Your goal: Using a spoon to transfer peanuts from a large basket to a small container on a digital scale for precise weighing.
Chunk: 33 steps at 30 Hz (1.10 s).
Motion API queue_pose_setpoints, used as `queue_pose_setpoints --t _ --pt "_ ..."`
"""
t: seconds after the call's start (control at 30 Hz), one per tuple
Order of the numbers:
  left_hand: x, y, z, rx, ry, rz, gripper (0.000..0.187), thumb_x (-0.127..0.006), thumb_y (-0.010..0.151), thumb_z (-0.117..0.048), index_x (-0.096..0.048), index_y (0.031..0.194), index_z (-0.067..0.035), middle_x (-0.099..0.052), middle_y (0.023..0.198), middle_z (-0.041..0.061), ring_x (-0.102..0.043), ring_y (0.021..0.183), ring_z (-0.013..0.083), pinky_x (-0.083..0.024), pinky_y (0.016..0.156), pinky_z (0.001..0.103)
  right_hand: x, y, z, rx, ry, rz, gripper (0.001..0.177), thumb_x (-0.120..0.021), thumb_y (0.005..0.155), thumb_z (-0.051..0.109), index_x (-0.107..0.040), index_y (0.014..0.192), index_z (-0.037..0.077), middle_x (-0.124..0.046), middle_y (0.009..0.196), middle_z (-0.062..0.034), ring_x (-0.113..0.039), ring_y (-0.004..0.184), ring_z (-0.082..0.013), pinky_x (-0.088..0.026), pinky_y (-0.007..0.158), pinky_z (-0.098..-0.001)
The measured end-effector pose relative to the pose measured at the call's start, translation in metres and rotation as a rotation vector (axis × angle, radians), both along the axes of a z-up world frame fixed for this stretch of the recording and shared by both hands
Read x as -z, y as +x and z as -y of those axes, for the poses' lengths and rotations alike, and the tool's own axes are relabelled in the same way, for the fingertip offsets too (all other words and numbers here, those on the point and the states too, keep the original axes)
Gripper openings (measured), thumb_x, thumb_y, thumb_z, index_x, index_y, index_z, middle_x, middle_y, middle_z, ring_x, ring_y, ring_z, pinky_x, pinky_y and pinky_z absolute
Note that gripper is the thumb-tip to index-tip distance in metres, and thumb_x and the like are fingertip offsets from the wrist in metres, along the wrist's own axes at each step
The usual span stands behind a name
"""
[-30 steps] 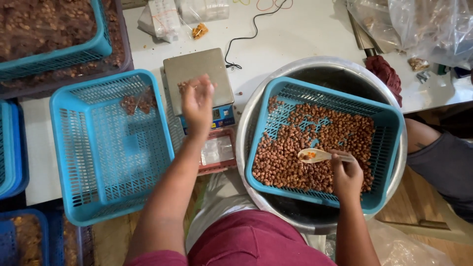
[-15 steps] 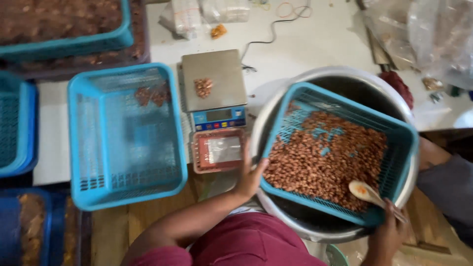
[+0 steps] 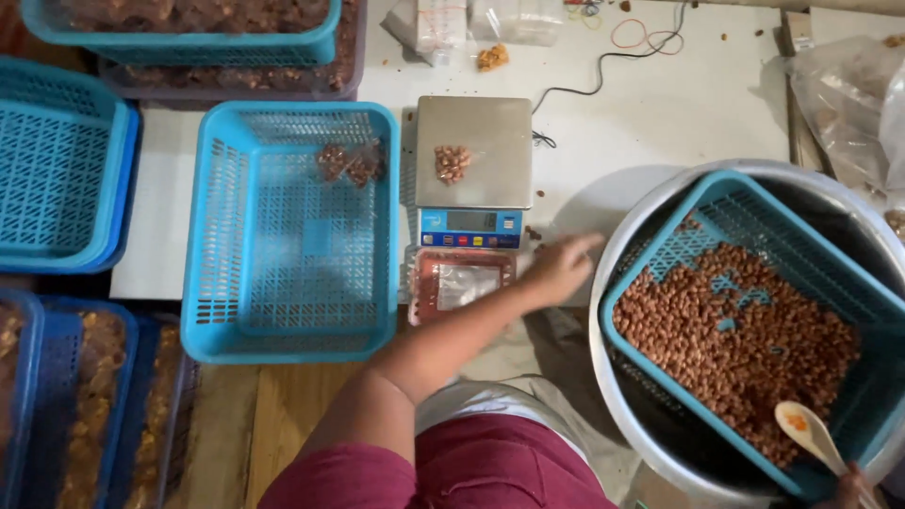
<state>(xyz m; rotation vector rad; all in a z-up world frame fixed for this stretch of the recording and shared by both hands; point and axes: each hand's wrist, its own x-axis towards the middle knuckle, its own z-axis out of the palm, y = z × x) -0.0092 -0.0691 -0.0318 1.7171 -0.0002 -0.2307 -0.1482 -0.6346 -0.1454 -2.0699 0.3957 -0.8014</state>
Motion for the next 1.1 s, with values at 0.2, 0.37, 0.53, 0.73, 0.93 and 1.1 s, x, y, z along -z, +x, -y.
queue_pose_setpoints --t 0.2,0.37,0.53,0.73,0.93,1.1 --pt "0.057 0.080 -0.018 -0.075 0.947 0.360 0.014 -0.050 0.091 -0.005 -0.063 0.093 -0.003 -0.059 0.103 0.018 -0.059 0.098 0.0398 -0.054 0.078 0.053 -0.038 0.034 -0.054 0.180 0.261 -0.032 0.026 -0.064 0.108 0.033 -0.076 0.127 0.019 -0.074 0.126 -0.0099 -0.073 0.118 -0.0246 -0.062 0.101 -0.0480" --pt "0.089 0.160 -0.022 -0.004 1.173 0.585 0.022 -0.055 0.085 -0.012 -0.075 0.093 -0.007 -0.070 0.090 0.013 -0.065 0.087 0.0383 -0.052 0.073 0.051 -0.070 0.030 -0.091 0.201 0.456 -0.094 0.024 -0.063 0.108 0.036 -0.074 0.126 0.025 -0.073 0.125 -0.0033 -0.075 0.116 -0.0162 -0.066 0.101 -0.0384" --pt "0.109 0.206 -0.026 0.459 1.594 0.037 0.045 -0.038 0.101 -0.017 -0.065 0.135 -0.029 -0.063 0.141 -0.003 -0.036 0.143 0.0264 -0.016 0.113 0.057 -0.093 0.030 -0.117 0.250 0.380 -0.097 0.023 -0.060 0.108 0.026 -0.076 0.122 0.017 -0.073 0.115 -0.0037 -0.073 0.107 -0.0163 -0.062 0.091 -0.0357" --pt "0.103 0.200 -0.027 0.524 1.669 0.003 0.038 -0.047 0.100 -0.025 -0.067 0.131 -0.034 -0.066 0.137 -0.004 -0.047 0.137 0.0244 -0.019 0.112 0.051 -0.081 0.032 -0.100 0.316 0.546 -0.115 0.021 -0.061 0.109 0.029 -0.075 0.120 0.019 -0.073 0.118 -0.0038 -0.074 0.108 -0.0171 -0.065 0.094 -0.0362" --pt "0.089 0.201 -0.040 0.350 1.481 0.199 0.026 -0.062 0.084 -0.011 -0.077 0.103 -0.022 -0.075 0.109 0.006 -0.065 0.109 0.0313 -0.045 0.092 0.047 -0.082 0.028 -0.101 0.261 0.577 -0.101 0.024 -0.060 0.111 0.029 -0.074 0.126 0.016 -0.071 0.117 -0.0033 -0.073 0.107 -0.0147 -0.064 0.094 -0.0316" --pt "-0.097 0.144 -0.003 0.353 0.363 0.168 0.021 -0.073 0.088 -0.032 -0.077 0.106 -0.021 -0.078 0.112 -0.002 -0.072 0.106 0.0150 -0.052 0.094 0.034 -0.081 0.032 -0.103 0.299 0.610 -0.066 0.019 -0.063 0.110 0.029 -0.076 0.118 0.017 -0.073 0.115 -0.0026 -0.075 0.106 -0.0143 -0.066 0.096 -0.0332"
